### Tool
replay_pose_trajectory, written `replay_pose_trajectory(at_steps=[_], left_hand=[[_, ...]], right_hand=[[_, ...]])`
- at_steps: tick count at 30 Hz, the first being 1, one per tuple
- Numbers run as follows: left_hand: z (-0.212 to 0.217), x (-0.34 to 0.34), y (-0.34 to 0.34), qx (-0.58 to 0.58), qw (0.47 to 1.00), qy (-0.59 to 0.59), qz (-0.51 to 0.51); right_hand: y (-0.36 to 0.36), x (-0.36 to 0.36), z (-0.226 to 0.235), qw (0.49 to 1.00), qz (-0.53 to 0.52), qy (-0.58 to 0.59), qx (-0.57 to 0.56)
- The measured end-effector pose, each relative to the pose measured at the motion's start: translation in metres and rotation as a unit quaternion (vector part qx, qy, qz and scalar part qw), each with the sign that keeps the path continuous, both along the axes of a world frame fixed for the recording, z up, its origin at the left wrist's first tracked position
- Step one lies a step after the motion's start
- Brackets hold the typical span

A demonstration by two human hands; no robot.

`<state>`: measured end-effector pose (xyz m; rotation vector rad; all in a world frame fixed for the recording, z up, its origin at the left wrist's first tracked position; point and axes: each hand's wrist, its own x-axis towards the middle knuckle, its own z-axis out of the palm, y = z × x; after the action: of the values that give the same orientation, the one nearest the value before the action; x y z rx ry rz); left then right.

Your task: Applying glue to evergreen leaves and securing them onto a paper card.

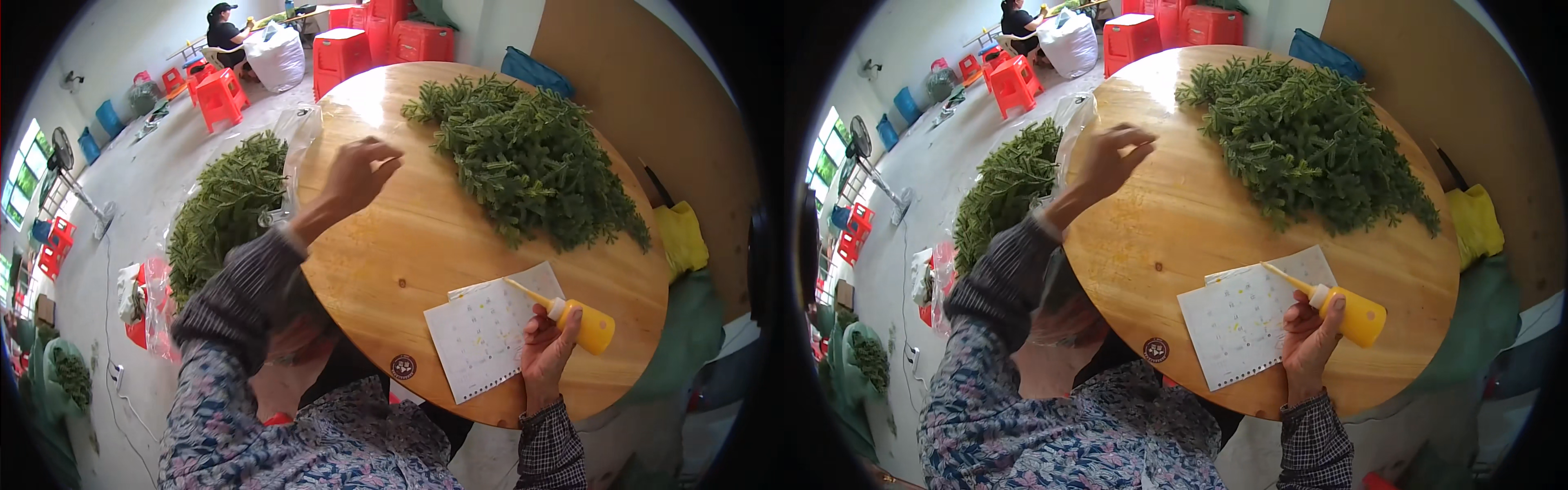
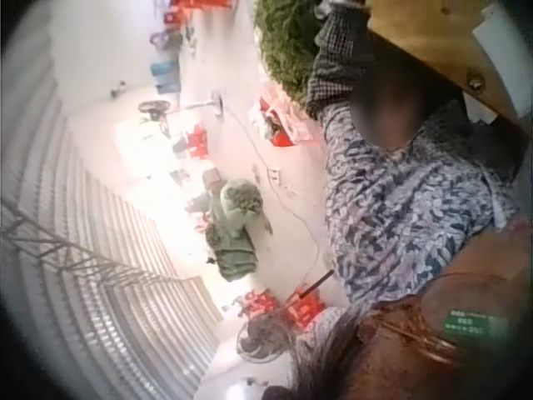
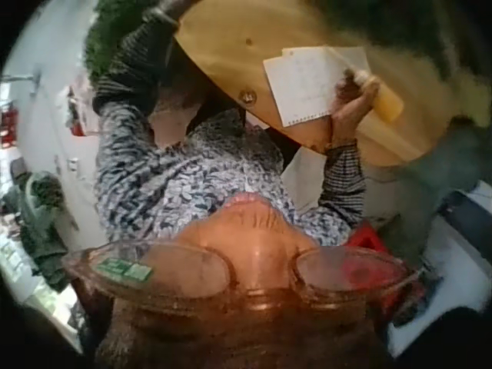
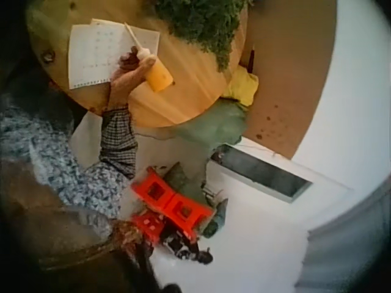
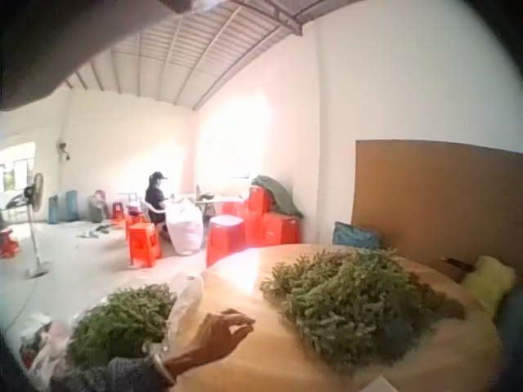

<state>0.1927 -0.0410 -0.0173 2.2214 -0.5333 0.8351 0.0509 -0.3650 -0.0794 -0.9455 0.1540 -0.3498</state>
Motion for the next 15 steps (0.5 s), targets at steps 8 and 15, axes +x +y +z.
replay_pose_trajectory(at_steps=[8, 15], left_hand=[[-0.04, 0.156, -0.055, -0.096, 0.995, 0.024, 0.006], [-0.036, 0.178, -0.059, -0.019, 0.997, 0.066, 0.03]], right_hand=[[-0.003, 0.002, 0.003, 1.0, -0.011, 0.003, 0.01], [-0.006, 0.008, -0.001, 1.0, -0.008, 0.007, 0.003]])
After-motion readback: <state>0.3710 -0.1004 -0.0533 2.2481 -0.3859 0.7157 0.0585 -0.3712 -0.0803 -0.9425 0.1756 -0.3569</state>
